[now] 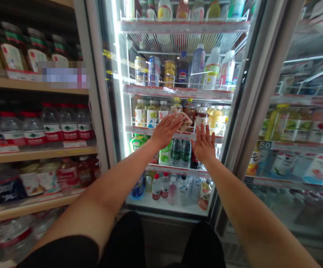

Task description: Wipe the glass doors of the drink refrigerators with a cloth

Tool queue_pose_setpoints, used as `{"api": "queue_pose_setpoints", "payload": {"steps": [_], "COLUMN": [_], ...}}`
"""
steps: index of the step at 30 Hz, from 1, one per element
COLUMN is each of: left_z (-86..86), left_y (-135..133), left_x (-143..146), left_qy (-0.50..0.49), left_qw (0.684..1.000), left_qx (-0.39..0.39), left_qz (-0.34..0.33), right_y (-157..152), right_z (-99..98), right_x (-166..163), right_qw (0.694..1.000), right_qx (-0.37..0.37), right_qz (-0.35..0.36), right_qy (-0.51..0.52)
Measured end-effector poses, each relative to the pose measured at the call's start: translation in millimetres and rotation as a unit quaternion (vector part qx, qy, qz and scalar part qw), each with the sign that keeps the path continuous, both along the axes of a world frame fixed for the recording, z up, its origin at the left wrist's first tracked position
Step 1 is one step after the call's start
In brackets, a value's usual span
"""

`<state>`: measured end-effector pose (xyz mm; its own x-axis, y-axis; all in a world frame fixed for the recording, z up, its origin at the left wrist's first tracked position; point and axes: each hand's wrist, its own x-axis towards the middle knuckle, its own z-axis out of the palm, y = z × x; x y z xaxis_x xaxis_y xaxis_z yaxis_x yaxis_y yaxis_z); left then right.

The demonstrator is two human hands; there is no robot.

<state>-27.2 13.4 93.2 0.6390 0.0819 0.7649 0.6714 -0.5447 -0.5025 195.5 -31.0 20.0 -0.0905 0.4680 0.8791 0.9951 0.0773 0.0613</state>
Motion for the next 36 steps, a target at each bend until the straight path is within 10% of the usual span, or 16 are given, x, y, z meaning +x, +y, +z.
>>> {"api": "queue_pose_setpoints", "payload": {"steps": [5,10,36], "left_z": [-23.3,-48.0,-152.2], "left_y": [-1,-4,-27], "left_x": [-6,-4,-6], "left_qy": [-0.131,0.051,0.147], "left_qw": [0.990,0.998,0.988], "left_qx": [0.003,0.024,-0.051], "left_qz": [0.043,0.001,0.012], "right_y": [0,1,8], "right_z": [-0.8,-1.9,-7.1], "right_x": [0,0,1], "right_qw": [1.000,1.000,1.000], "right_qx": [-0.002,0.007,0.027], "right_qz": [-0.001,-0.012,-0.009], "right_qy": [0.000,-0.001,-0.006]}}
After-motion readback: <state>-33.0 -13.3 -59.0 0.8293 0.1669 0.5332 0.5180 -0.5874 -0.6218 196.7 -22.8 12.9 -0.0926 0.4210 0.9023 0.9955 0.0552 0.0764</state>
